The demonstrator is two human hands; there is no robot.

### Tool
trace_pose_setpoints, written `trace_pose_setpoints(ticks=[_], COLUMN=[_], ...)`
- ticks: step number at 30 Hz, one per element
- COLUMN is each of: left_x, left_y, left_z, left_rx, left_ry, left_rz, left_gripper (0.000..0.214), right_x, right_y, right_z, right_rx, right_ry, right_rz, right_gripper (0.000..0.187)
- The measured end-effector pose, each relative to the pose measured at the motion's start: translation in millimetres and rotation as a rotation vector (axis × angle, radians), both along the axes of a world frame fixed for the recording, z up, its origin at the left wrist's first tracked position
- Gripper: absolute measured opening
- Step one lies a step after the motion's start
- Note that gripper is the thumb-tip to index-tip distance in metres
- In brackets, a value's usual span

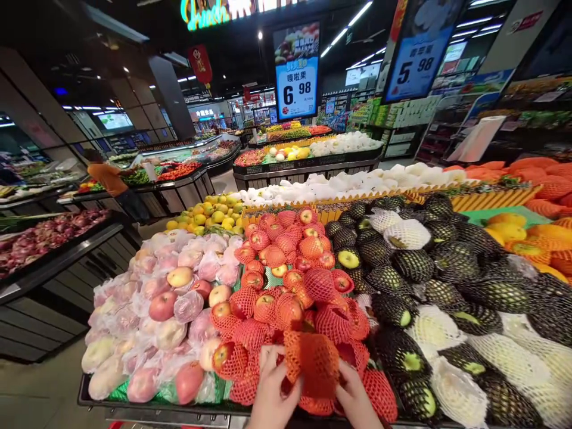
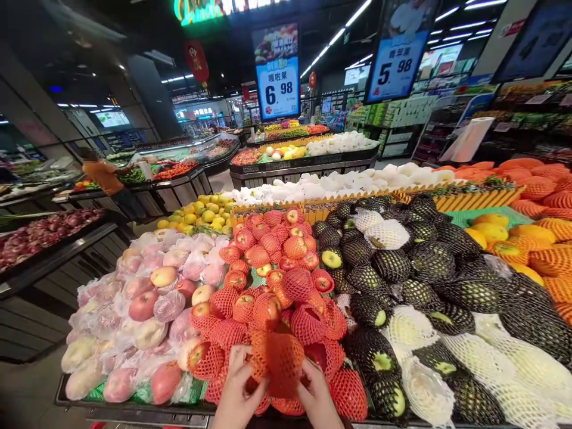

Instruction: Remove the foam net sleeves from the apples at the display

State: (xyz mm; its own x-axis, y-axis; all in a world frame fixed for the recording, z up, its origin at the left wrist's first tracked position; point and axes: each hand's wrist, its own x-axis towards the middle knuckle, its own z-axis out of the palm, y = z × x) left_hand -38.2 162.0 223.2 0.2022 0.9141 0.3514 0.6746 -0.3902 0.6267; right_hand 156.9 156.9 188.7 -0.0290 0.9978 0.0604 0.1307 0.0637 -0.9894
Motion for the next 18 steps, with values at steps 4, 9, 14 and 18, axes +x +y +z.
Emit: trace_pose_setpoints(ticks=[4, 9, 14, 18], left_x=[-21.8, -52.3, -76.8, -98.4], left_y=[-6.0, -4.3, -0.2, 2.4], left_z=[7.6, 15.2, -15.5, -44.7], left_rx=[0.144, -0.057, -0.414, -0.349], left_ry=[0.018, -0.068, -0.382, -0.589], left_rz=[-0.172, -0.456, -0.084, 0.171], left_gripper=[0.022, 0.049, 0.046, 0.057], right_x=[0.3, -22.8, -50.1, -49.5], right_y=[3.4, 8.4, 11.8, 35.4], right_z=[21.2, 48.3, 59.7, 91.4], right_rx=[-0.007, 0.102, 0.121, 0.207], right_ry=[-0.187, -0.235, -0.357, -0.426], right_rz=[0.099, 0.254, 0.358, 0.47], right_gripper=[0.045, 0.037, 0.04, 0.031])
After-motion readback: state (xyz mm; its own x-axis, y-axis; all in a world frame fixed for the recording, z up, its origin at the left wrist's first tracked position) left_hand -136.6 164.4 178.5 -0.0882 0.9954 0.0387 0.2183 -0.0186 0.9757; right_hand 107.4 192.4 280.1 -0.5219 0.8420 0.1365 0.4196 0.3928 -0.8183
